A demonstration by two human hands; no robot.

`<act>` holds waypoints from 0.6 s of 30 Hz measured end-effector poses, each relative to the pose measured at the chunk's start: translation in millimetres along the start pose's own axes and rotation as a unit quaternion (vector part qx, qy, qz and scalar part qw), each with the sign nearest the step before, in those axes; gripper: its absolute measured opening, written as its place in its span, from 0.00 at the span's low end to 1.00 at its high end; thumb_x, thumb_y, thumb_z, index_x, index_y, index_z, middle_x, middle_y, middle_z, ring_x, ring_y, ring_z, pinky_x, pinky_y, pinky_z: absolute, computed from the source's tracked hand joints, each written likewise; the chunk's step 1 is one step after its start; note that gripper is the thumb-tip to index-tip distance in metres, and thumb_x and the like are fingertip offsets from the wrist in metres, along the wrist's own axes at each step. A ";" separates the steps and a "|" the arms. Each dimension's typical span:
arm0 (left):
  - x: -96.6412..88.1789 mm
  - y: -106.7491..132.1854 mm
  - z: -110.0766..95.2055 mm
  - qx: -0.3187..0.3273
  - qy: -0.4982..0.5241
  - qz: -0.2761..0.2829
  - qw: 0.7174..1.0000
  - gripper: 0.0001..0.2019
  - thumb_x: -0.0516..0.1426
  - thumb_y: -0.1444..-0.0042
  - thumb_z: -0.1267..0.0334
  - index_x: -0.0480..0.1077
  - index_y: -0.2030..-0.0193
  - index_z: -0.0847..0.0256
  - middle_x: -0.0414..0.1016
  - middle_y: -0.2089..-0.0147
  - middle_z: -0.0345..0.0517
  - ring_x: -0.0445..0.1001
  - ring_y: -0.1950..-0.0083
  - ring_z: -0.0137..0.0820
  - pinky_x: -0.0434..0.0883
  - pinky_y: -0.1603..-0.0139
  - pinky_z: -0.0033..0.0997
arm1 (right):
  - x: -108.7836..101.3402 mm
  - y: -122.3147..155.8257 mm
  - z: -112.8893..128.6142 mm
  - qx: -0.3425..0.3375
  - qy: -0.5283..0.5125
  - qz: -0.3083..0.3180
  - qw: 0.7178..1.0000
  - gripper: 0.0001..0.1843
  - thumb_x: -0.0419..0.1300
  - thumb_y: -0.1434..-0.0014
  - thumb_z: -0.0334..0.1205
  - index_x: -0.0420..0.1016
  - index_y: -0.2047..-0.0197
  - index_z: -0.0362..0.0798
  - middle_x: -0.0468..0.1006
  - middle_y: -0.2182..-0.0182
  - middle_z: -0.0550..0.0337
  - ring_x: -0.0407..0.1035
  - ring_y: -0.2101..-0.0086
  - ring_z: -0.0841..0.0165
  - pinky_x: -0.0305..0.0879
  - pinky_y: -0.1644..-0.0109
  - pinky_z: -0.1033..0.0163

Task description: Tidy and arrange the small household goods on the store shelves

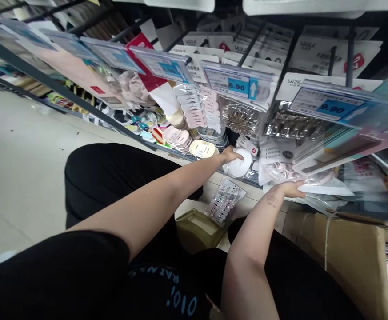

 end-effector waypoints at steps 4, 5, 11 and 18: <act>5.2 -20.0 17.4 -0.031 0.084 -0.034 0.995 0.46 0.72 0.57 0.58 0.57 0.34 0.67 0.66 0.33 0.68 0.71 0.37 0.47 0.71 0.41 0.38 | -13.5 -6.9 4.3 -0.019 0.056 -0.058 0.997 0.08 0.41 0.24 0.44 0.54 0.47 0.52 0.66 0.43 0.46 0.67 0.43 0.69 0.63 0.36 0.67; 5.7 -22.7 21.7 -0.031 0.090 -0.034 0.995 0.45 0.71 0.54 0.58 0.56 0.33 0.68 0.66 0.33 0.69 0.72 0.38 0.46 0.72 0.43 0.37 | -12.4 -6.8 3.5 -0.014 0.054 -0.061 0.997 0.07 0.43 0.24 0.44 0.53 0.47 0.52 0.66 0.43 0.46 0.67 0.43 0.70 0.62 0.36 0.68; 7.5 -37.2 35.4 0.009 0.108 -0.035 0.994 0.35 0.69 0.49 0.59 0.63 0.37 0.67 0.69 0.35 0.66 0.73 0.38 0.43 0.70 0.38 0.37 | 6.2 1.4 -4.4 0.024 0.064 -0.058 0.996 0.11 0.46 0.25 0.45 0.48 0.46 0.51 0.67 0.42 0.42 0.67 0.42 0.73 0.62 0.36 0.71; 8.3 -58.3 33.5 0.044 0.137 -0.027 0.989 0.29 0.67 0.46 0.59 0.69 0.39 0.68 0.73 0.38 0.63 0.74 0.39 0.44 0.68 0.34 0.43 | 5.5 -6.7 -15.5 0.001 0.087 -0.049 0.995 0.10 0.41 0.25 0.46 0.46 0.45 0.53 0.65 0.41 0.43 0.66 0.42 0.72 0.63 0.34 0.67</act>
Point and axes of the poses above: each hand's wrist, its own y-axis away from the middle knuckle, its own x-axis out of the palm, z = x × y, the point moved 1 cm from there along -y, towards the middle knuckle
